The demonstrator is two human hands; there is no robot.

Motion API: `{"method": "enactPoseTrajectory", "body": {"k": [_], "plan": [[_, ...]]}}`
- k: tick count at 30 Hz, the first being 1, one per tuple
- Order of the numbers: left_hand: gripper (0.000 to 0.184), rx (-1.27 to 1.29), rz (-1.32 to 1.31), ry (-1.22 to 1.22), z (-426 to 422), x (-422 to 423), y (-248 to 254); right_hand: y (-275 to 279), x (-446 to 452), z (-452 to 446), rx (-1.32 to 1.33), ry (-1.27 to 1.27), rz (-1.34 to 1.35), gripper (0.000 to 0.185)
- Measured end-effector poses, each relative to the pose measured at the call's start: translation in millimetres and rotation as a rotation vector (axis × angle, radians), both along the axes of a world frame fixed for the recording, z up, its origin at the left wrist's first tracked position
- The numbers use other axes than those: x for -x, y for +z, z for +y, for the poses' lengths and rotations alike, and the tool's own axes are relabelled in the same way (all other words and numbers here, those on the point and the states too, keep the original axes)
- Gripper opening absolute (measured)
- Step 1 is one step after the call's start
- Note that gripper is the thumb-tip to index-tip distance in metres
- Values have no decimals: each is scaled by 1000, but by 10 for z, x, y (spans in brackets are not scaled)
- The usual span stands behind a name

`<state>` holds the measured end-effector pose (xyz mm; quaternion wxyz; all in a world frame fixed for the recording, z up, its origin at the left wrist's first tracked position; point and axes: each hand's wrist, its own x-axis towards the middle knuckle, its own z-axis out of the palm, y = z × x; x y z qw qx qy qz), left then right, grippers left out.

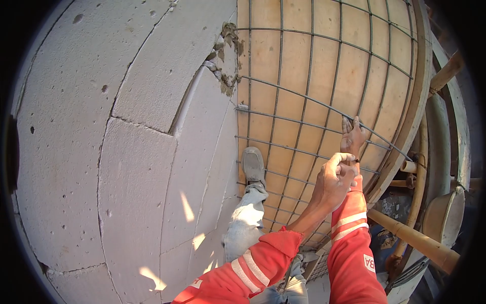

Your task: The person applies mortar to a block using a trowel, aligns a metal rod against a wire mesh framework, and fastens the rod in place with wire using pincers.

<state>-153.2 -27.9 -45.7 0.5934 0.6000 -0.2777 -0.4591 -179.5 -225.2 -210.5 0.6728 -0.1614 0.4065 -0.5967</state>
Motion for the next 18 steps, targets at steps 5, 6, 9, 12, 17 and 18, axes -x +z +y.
{"method": "enactPoseTrajectory", "body": {"k": [5,6,9,12,17,18], "plan": [[30,13,56,-3,-9,45,-17,254,-89,-92,150,117,-135,17],[30,13,55,-6,-6,50,-5,303,-149,-137,151,114,-135,17],[32,-16,14,-27,13,39,58,369,-347,-291,153,104,-108,17],[33,0,16,-30,18,32,77,345,-503,-354,105,99,-22,17],[34,-1,-43,-17,4,20,23,196,-603,-445,129,80,29,16],[34,-5,-40,-17,13,24,14,225,-606,-414,125,79,32,16]]}}
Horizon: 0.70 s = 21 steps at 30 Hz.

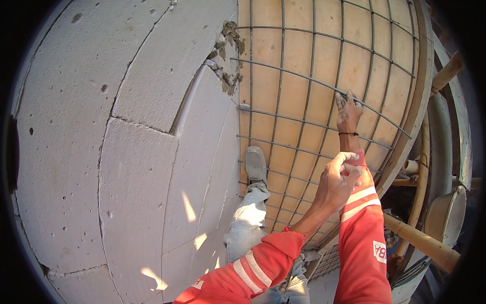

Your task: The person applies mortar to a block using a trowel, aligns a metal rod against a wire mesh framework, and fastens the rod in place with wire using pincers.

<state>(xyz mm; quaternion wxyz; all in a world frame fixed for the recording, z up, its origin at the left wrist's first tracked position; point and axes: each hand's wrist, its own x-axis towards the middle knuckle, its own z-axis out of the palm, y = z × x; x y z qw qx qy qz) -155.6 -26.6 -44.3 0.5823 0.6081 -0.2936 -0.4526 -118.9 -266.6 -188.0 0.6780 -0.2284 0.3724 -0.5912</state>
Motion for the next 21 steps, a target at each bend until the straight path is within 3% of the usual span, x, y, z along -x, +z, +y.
{"method": "enactPoseTrajectory", "body": {"k": [5,21], "plan": [[33,1,23,37,5,-54,14,250,42,-35,111,17,95,17],[35,-20,40,22,-20,-103,-17,88,83,-211,21,-25,92,21]]}}
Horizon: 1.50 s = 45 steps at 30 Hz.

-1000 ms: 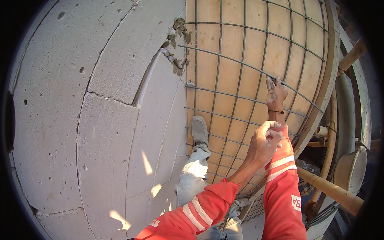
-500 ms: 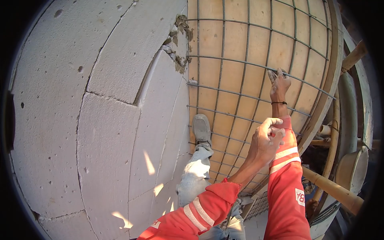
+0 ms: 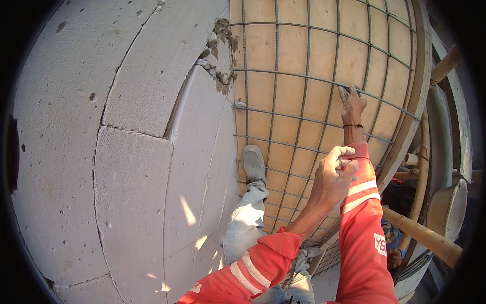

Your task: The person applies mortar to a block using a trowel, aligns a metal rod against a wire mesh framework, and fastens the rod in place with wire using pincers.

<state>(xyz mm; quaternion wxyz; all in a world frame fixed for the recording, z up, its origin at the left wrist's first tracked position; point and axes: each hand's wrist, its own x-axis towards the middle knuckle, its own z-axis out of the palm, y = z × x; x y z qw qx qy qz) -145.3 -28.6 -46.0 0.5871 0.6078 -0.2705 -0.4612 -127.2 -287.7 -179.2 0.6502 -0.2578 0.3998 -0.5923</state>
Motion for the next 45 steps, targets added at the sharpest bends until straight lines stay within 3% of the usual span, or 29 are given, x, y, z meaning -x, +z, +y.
{"method": "enactPoseTrajectory", "body": {"k": [15,17,21,26,31,37,45], "plan": [[36,-10,82,-98,-34,5,86,176,-163,63,-1,8,55,23],[35,-40,240,-79,-9,-4,237,159,-130,73,35,38,-8,21],[34,-54,316,-97,-25,33,314,246,-102,86,-6,41,-43,21],[35,-75,233,-120,-11,41,204,421,-81,165,50,-84,33,17],[35,-19,-23,-70,4,41,29,586,116,88,137,-98,41,16],[34,-71,4,-17,27,-68,77,562,-12,56,153,61,-153,18],[34,-45,-30,-17,29,-60,31,532,-134,15,135,24,-128,19]]}}
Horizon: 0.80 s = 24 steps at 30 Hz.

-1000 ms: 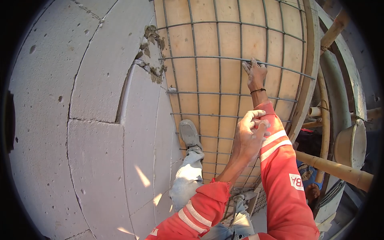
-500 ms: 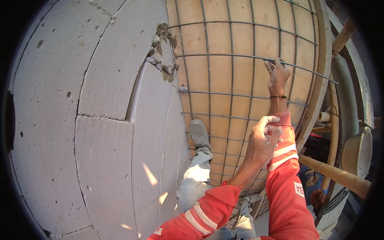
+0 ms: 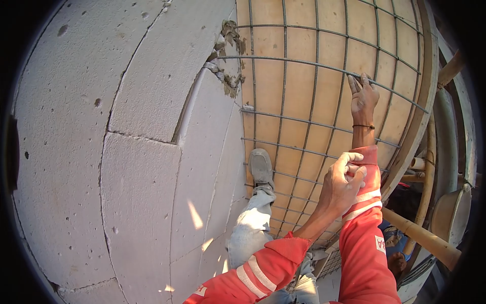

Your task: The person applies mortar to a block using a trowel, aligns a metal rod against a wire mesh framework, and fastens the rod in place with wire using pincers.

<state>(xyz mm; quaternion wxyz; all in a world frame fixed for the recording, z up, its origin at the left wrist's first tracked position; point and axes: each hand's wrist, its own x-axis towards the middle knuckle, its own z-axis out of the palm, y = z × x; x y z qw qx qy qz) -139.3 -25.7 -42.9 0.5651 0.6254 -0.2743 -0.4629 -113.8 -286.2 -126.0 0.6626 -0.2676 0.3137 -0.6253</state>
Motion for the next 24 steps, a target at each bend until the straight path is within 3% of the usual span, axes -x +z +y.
{"method": "enactPoseTrajectory", "body": {"k": [10,18,24], "plan": [[32,61,-48,54,-67,1,41,69,-155,-43,9,61,-4,19],[32,4,-44,16,-71,-15,76,-198,-255,-134,-4,116,-73,21],[32,0,-20,-7,-65,39,14,-243,-227,-120,-76,117,64,22]]}}
